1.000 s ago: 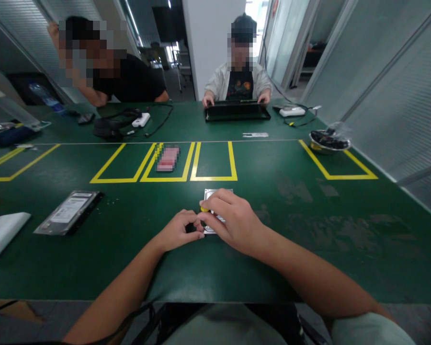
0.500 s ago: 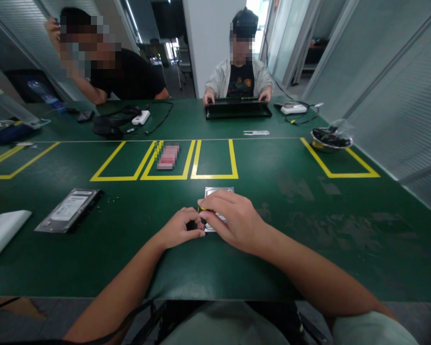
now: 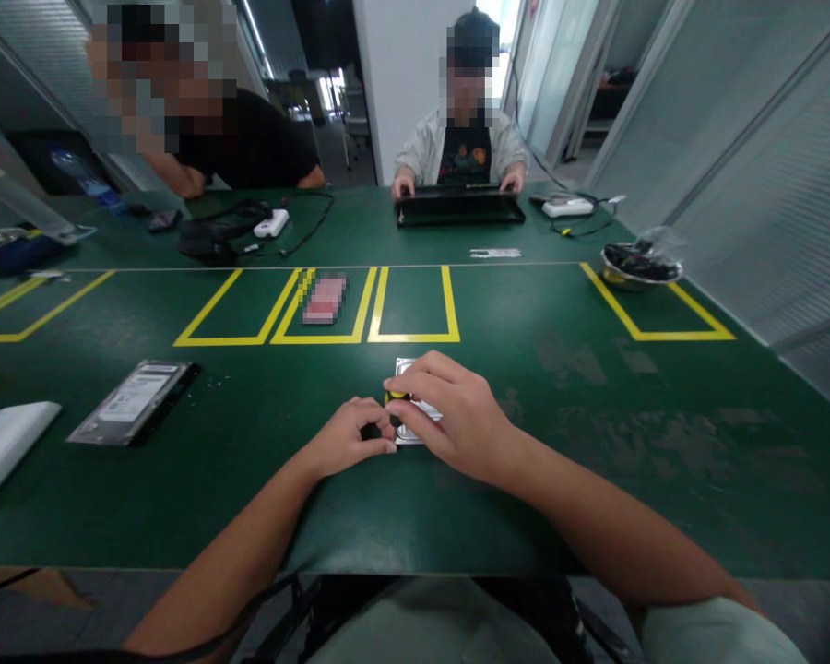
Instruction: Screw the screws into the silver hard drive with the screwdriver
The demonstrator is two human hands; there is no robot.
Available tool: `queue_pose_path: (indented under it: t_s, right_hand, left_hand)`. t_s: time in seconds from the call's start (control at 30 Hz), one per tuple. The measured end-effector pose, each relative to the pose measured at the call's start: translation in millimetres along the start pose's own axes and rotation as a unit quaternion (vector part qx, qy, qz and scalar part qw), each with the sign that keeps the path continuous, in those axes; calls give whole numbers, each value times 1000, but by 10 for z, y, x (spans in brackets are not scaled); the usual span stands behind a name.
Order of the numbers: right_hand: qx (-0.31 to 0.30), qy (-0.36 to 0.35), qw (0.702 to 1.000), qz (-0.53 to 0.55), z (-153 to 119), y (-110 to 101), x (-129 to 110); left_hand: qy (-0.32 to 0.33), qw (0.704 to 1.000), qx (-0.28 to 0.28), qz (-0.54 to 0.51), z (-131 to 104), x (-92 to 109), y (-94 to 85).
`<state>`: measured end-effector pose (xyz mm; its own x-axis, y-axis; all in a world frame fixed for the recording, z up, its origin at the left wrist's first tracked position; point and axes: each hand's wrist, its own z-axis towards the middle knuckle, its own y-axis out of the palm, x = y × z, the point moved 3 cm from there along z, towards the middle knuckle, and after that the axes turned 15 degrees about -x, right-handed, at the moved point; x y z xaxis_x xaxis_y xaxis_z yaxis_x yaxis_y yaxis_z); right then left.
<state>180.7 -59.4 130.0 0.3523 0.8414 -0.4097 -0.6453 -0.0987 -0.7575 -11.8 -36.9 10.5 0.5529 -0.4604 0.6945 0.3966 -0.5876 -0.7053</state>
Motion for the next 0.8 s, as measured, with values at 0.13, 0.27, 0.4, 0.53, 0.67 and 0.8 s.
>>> queue_pose_path:
  t_s: [0.13,0.27,0.4,0.53,0.67,0.8]
  right_hand:
    - [-9,-2,1000,8,8,-9,-1]
    - [-5,-13,1000,21,11,-15,-11]
    - [3,-33,999,21,-2,-10,-22]
    - [0,-11,1000,14,-8,10,-14]
    - [11,-14,1000,24,-6,13,-38]
    - [-11,-53,996,66,-7,22,-76]
  left_hand:
    - [8,1000,-1,1,-1,23,-5]
    - [13,1000,-4,-8,3,28,-8]
    - [17,1000,-11,-8,10,31,-12]
    - [4,1000,-10,-5,3,31,-14]
    - [1,1000,-2,-5,-8,2,6]
    - [0,1000,7,-1,-13,-23,24]
